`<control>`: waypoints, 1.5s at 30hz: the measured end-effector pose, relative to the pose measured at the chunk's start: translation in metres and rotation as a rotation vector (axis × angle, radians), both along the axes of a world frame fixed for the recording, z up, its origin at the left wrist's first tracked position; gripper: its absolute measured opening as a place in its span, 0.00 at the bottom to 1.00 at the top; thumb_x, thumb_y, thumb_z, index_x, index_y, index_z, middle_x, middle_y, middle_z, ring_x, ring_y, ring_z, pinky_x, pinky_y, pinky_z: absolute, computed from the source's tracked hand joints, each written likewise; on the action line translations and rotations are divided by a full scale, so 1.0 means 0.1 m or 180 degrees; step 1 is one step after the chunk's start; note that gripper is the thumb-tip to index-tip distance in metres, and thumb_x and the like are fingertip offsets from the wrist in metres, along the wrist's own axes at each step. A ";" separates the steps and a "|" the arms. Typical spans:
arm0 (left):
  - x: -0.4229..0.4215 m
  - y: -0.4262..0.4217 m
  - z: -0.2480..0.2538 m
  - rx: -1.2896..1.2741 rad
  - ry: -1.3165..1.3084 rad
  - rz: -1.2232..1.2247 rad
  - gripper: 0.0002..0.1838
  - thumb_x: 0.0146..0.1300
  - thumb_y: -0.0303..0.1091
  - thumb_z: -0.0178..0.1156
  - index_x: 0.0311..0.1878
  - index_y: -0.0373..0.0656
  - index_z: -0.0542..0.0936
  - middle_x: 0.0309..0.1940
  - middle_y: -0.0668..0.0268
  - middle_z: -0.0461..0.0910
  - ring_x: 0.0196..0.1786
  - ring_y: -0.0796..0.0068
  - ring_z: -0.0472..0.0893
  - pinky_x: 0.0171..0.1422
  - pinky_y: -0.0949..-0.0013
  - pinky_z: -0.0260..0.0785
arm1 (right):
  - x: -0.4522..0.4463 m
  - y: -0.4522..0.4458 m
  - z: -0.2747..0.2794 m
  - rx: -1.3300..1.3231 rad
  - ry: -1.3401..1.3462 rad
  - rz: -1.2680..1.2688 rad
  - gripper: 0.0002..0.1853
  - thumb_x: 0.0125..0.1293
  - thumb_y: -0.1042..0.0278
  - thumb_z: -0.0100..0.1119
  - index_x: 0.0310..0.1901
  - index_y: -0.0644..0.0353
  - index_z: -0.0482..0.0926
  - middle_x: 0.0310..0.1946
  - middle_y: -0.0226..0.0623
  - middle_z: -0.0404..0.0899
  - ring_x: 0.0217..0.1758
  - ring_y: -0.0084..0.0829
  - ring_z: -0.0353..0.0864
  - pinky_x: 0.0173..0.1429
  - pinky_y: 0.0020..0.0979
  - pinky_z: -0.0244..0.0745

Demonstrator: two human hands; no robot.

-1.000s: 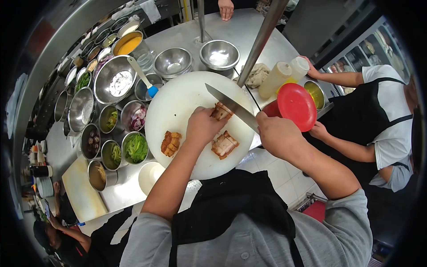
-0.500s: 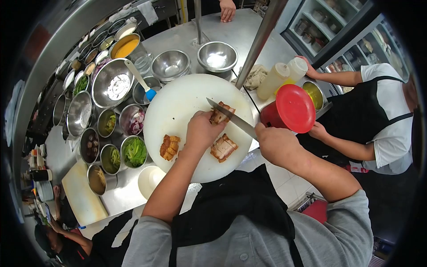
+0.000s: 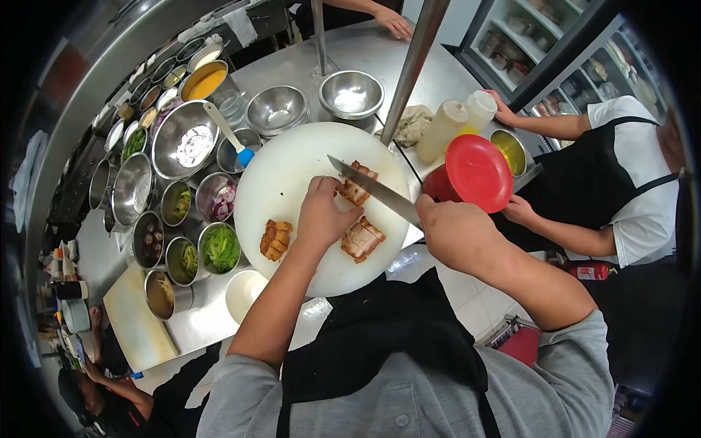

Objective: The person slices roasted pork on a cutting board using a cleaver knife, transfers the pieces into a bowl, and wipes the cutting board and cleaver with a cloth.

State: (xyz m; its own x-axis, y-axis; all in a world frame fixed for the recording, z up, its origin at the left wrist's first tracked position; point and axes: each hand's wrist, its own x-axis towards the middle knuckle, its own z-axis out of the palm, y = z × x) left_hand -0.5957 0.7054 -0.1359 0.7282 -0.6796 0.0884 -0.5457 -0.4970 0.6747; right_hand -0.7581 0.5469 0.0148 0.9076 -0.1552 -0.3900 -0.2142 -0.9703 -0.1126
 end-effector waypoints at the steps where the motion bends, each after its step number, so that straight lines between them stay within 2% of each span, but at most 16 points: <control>1: 0.00 -0.02 0.01 -0.0008 0.0005 -0.0005 0.27 0.46 0.38 0.78 0.46 0.35 0.78 0.45 0.57 0.76 0.46 0.61 0.80 0.52 0.60 0.76 | -0.01 0.00 -0.01 -0.0008 0.0005 -0.0005 0.09 0.62 0.78 0.53 0.44 0.70 0.73 0.28 0.52 0.84 0.34 0.50 0.87 0.35 0.46 0.82; 3: 0.00 -0.04 0.02 0.0027 0.0309 -0.0018 0.24 0.47 0.37 0.76 0.44 0.37 0.78 0.48 0.55 0.75 0.53 0.53 0.78 0.59 0.57 0.73 | -0.01 0.01 -0.06 0.0007 -0.0007 0.0013 0.10 0.61 0.79 0.54 0.45 0.70 0.73 0.29 0.52 0.84 0.34 0.51 0.87 0.35 0.46 0.82; 6: 0.01 -0.06 -0.05 -0.0222 0.0330 0.0117 0.24 0.48 0.37 0.76 0.45 0.38 0.78 0.48 0.56 0.75 0.53 0.54 0.78 0.58 0.58 0.73 | 0.02 0.04 -0.01 -0.0005 0.0082 -0.0050 0.11 0.61 0.78 0.55 0.45 0.70 0.73 0.30 0.52 0.84 0.34 0.50 0.88 0.36 0.46 0.82; 15: 0.04 -0.05 -0.09 -0.0296 0.0437 -0.0050 0.20 0.47 0.35 0.73 0.42 0.36 0.81 0.47 0.55 0.77 0.51 0.54 0.79 0.58 0.58 0.75 | 0.02 0.14 0.04 -0.0194 0.0258 0.0084 0.10 0.62 0.77 0.56 0.44 0.71 0.72 0.29 0.52 0.84 0.34 0.48 0.88 0.34 0.43 0.82; 22: 0.04 -0.08 -0.06 0.0004 0.0305 -0.0039 0.21 0.46 0.35 0.72 0.44 0.36 0.82 0.48 0.55 0.77 0.51 0.55 0.80 0.58 0.59 0.75 | 0.19 0.16 -0.11 -0.0018 0.0126 0.0093 0.10 0.63 0.77 0.56 0.44 0.71 0.72 0.28 0.51 0.84 0.32 0.46 0.88 0.32 0.42 0.82; 25: 0.02 -0.12 -0.05 -0.0009 0.0379 0.0037 0.20 0.45 0.35 0.72 0.42 0.36 0.82 0.47 0.55 0.78 0.51 0.55 0.80 0.58 0.59 0.75 | 0.33 0.15 -0.27 0.0075 -0.0158 0.0104 0.10 0.62 0.77 0.56 0.44 0.71 0.72 0.29 0.51 0.84 0.33 0.46 0.88 0.33 0.43 0.82; 28: 0.03 -0.12 -0.05 -0.0065 0.0345 0.0094 0.20 0.44 0.34 0.72 0.41 0.36 0.82 0.45 0.55 0.78 0.50 0.54 0.80 0.57 0.59 0.75 | 0.35 0.17 -0.23 0.0158 -0.0205 -0.0025 0.09 0.63 0.77 0.52 0.44 0.70 0.71 0.30 0.53 0.84 0.34 0.50 0.88 0.36 0.47 0.81; 30: 0.02 -0.14 -0.05 -0.0006 0.0306 0.0162 0.20 0.44 0.34 0.73 0.40 0.37 0.82 0.43 0.55 0.79 0.49 0.54 0.80 0.56 0.59 0.75 | 0.22 0.17 -0.03 -0.0028 0.0340 -0.0001 0.10 0.65 0.77 0.53 0.46 0.71 0.72 0.32 0.50 0.85 0.35 0.47 0.88 0.37 0.44 0.82; 33: 0.03 -0.13 -0.02 0.0014 0.0262 0.0067 0.20 0.44 0.35 0.74 0.40 0.37 0.82 0.43 0.55 0.78 0.48 0.54 0.80 0.55 0.58 0.76 | 0.14 0.12 -0.04 -0.0026 0.0417 0.0025 0.10 0.66 0.76 0.51 0.47 0.70 0.72 0.32 0.49 0.85 0.37 0.47 0.88 0.37 0.43 0.83; 34: 0.03 -0.13 -0.04 0.0018 0.0266 0.0056 0.20 0.44 0.35 0.74 0.40 0.37 0.82 0.43 0.55 0.78 0.48 0.54 0.80 0.55 0.58 0.76 | 0.19 0.13 -0.15 -0.0022 0.0421 0.0014 0.10 0.66 0.76 0.51 0.47 0.70 0.72 0.32 0.49 0.85 0.37 0.47 0.88 0.37 0.43 0.83; 36: 0.03 -0.14 -0.10 -0.0025 0.0303 0.0101 0.20 0.44 0.35 0.74 0.40 0.37 0.81 0.43 0.55 0.78 0.48 0.53 0.80 0.55 0.58 0.76 | 0.39 0.16 -0.53 0.0140 -0.0290 0.0167 0.12 0.67 0.75 0.51 0.49 0.71 0.71 0.33 0.49 0.85 0.37 0.47 0.88 0.37 0.43 0.83; 37: 0.02 -0.14 -0.10 -0.0009 0.0299 0.0097 0.20 0.44 0.35 0.74 0.40 0.37 0.81 0.43 0.55 0.78 0.48 0.53 0.80 0.55 0.58 0.76 | 0.45 0.18 -0.59 0.0155 -0.0295 0.0162 0.12 0.67 0.75 0.51 0.49 0.71 0.71 0.33 0.49 0.85 0.37 0.47 0.88 0.37 0.43 0.83; 40: -0.02 -0.10 -0.12 -0.0009 0.0324 0.0122 0.20 0.45 0.35 0.74 0.40 0.36 0.81 0.43 0.55 0.78 0.49 0.54 0.80 0.55 0.58 0.75 | 0.52 0.20 -0.65 0.0386 -0.0348 -0.0219 0.13 0.68 0.73 0.50 0.51 0.71 0.71 0.33 0.50 0.85 0.37 0.47 0.88 0.38 0.43 0.83; 42: 0.01 -0.13 -0.13 -0.0181 0.0046 0.0194 0.21 0.44 0.35 0.75 0.41 0.36 0.81 0.39 0.57 0.78 0.42 0.60 0.81 0.50 0.61 0.76 | 0.51 0.15 -0.54 0.0242 -0.0212 -0.0058 0.14 0.69 0.73 0.48 0.52 0.71 0.71 0.34 0.51 0.85 0.38 0.49 0.88 0.40 0.45 0.83; 43: 0.03 -0.12 -0.13 -0.0194 0.0020 0.0209 0.21 0.44 0.35 0.75 0.41 0.36 0.81 0.39 0.57 0.78 0.42 0.60 0.81 0.50 0.61 0.76 | 0.52 0.12 -0.47 0.0231 -0.0238 -0.0042 0.14 0.69 0.73 0.48 0.52 0.71 0.71 0.34 0.51 0.85 0.38 0.49 0.88 0.40 0.45 0.83; 45: 0.00 -0.04 -0.06 -0.0117 0.0265 0.0180 0.25 0.48 0.37 0.75 0.47 0.35 0.78 0.44 0.55 0.78 0.49 0.54 0.80 0.54 0.58 0.75 | 0.48 0.10 -0.35 0.0208 -0.0205 -0.0158 0.14 0.68 0.73 0.48 0.53 0.69 0.71 0.34 0.53 0.85 0.38 0.51 0.87 0.41 0.46 0.82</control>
